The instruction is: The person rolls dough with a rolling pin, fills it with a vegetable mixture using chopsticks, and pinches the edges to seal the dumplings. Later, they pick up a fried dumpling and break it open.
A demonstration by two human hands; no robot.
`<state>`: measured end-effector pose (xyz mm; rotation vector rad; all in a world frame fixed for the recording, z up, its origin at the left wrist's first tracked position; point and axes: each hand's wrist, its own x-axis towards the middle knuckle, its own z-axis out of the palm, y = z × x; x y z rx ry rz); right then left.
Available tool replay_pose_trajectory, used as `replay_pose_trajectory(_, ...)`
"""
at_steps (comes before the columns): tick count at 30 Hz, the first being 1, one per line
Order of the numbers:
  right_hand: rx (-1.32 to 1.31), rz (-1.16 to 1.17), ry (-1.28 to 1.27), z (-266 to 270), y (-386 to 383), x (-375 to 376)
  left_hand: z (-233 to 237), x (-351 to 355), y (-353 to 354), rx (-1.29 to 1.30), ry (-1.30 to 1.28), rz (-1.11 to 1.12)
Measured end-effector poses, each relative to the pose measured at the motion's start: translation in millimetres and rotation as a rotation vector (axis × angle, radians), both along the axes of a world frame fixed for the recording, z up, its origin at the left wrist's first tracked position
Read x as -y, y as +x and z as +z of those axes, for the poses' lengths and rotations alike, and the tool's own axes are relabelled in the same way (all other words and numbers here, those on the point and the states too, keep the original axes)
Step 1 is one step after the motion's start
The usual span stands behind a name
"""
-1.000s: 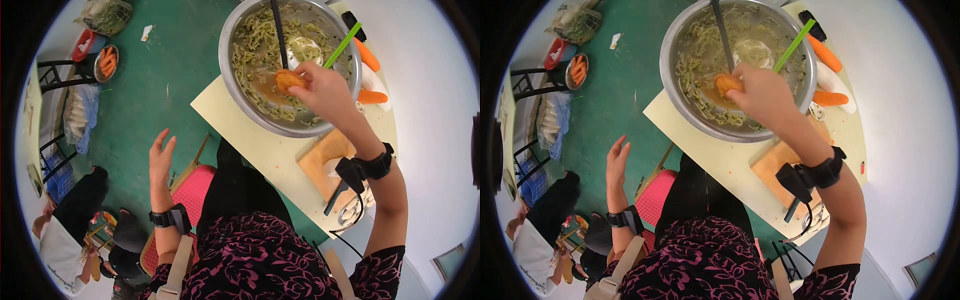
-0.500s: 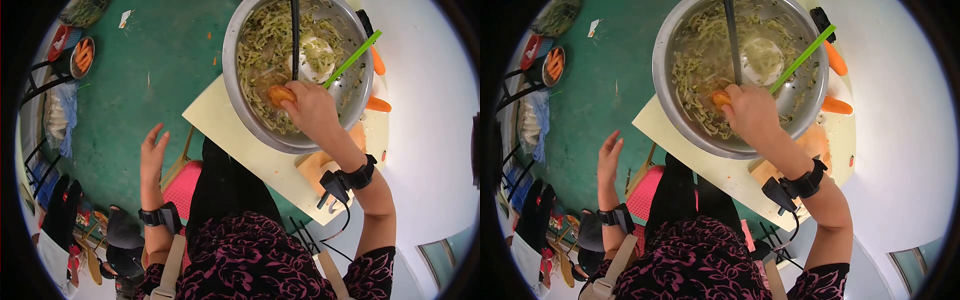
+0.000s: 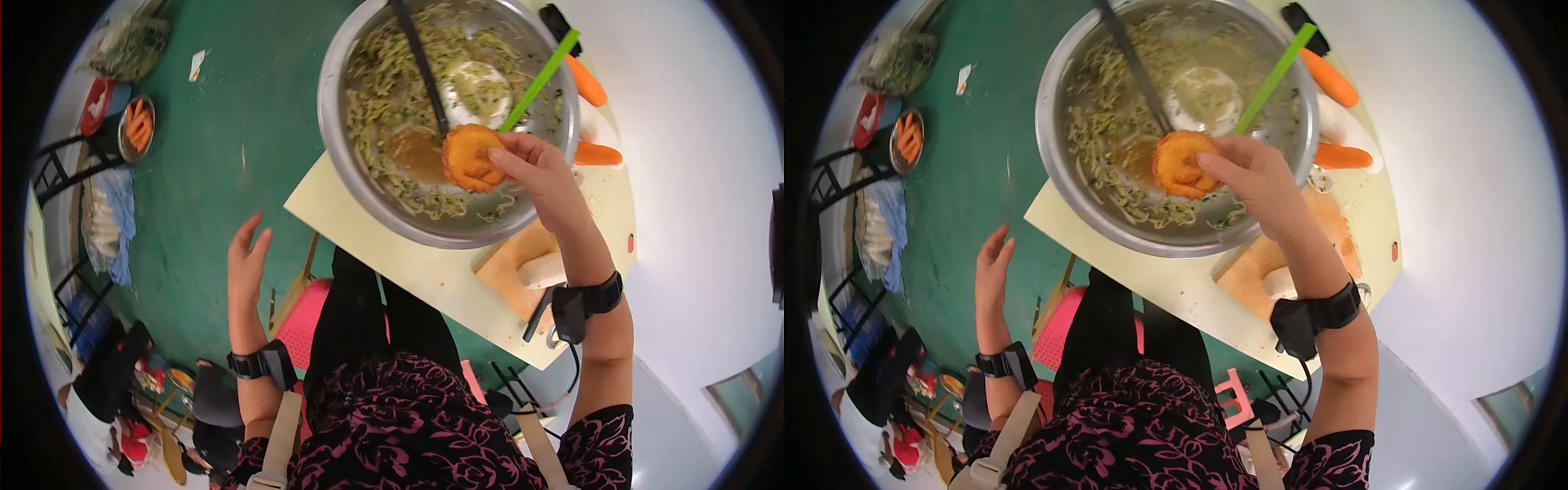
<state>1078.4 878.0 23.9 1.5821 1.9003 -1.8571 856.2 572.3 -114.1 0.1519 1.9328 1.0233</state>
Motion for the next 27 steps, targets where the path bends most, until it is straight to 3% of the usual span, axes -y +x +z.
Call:
replay_pose_trajectory(3,-0.393,-0.339,-0.536,13,35,-2,7,-4,1,-0.038,0.015,-0.006)
replay_pose_trajectory(8,-0.528,-0.376,-0.431,90,79,5,9,-1,2,-0.168,0.044,-0.092)
replay_pose_trajectory(11,-0.6,-0.165,-0.287,156,98,16,14,1,7,-0.255,0.036,-0.157)
replay_pose_trajectory(12,-0.643,-0.182,-0.527,182,103,21,19,-1,12,-0.263,0.034,-0.187)
replay_pose_trajectory(14,-0.694,-0.036,-0.537,201,124,35,12,10,22,-0.325,0.038,-0.073)
replay_pose_trajectory(20,-0.835,0.26,-0.445,170,202,79,0,19,60,-0.381,0.106,0.005)
replay_pose_trajectory(27,-0.935,0.343,-0.335,109,264,140,-48,38,80,-0.552,0.189,-0.049)
